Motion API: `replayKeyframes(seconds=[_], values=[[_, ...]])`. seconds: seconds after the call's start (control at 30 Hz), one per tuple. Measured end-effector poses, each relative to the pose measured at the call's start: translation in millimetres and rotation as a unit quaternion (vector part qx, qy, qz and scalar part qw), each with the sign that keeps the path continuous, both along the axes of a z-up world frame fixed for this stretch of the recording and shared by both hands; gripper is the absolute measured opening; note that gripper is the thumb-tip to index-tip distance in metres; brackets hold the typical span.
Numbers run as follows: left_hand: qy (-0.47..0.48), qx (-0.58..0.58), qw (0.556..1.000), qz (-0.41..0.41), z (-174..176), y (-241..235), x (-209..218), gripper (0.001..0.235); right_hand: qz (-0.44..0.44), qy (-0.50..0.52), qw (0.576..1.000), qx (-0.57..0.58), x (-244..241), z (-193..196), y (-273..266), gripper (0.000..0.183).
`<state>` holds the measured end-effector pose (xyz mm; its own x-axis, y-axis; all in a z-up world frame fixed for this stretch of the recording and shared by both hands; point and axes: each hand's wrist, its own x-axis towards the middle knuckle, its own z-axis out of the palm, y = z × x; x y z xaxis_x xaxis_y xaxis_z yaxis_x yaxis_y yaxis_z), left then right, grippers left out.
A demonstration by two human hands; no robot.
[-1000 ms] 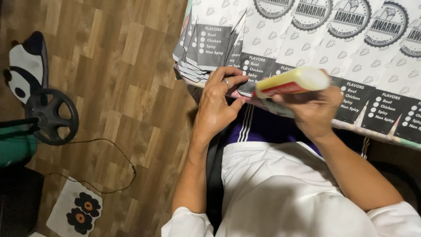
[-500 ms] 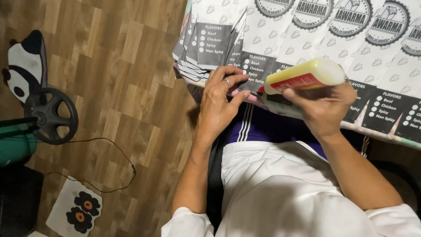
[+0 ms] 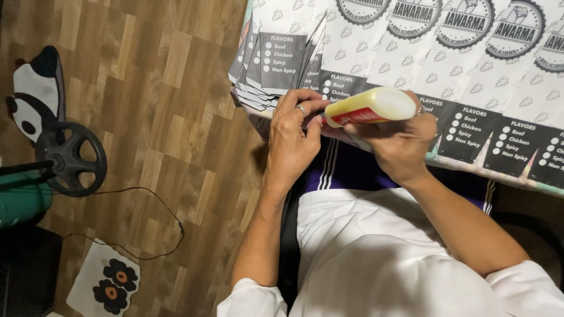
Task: Aligning, folding, and gluing paper food wrappers in a batch process.
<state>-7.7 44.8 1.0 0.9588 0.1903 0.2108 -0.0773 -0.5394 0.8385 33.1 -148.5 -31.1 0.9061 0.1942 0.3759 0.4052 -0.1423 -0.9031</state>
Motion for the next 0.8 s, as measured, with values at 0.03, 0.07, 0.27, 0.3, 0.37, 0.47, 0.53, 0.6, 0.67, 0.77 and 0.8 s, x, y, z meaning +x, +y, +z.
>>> replayKeyframes(seconds=[0.03,0.07,0.27,0.3,0.37,0.47,0.53,0.6,0.67,0.77,0.8], values=[[-0.003,0.010,1.000,0.002,-1,0,0,0.025,0.005,0.003,1.000,-0.005,1,-2,2,0.041],[-0.003,0.010,1.000,0.002,-1,0,0,0.025,0.004,0.003,1.000,-0.005,1,2,-1,0.041],[0.004,-0.008,1.000,0.001,2,1,-2,0.028,-0.039,-0.005,0.999,-0.030,-2,-5,-32,0.045],[0.010,-0.007,1.000,0.001,2,1,-1,0.028,-0.039,0.002,0.999,-0.025,-2,-6,-34,0.040],[0.015,-0.005,1.000,0.000,1,1,-1,0.029,-0.041,0.010,0.999,-0.019,-2,-5,-31,0.035],[-0.007,0.006,1.000,-0.008,0,2,-1,0.030,-0.030,-0.007,1.000,-0.002,2,1,-13,0.049],[-0.004,0.009,1.000,-0.010,0,2,-1,0.035,-0.004,0.009,1.000,0.007,2,6,1,0.051],[-0.012,0.011,1.000,-0.011,2,1,0,0.034,0.008,0.013,1.000,0.020,5,6,13,0.047],[-0.020,0.013,1.000,-0.013,3,1,0,0.033,0.021,0.018,0.999,0.034,6,8,18,0.043],[-0.012,0.016,1.000,-0.011,3,0,0,0.031,0.022,0.025,0.999,0.037,4,16,9,0.038],[-0.011,0.006,1.000,-0.011,5,-1,0,0.034,0.003,0.038,0.999,0.020,2,20,3,0.033]])
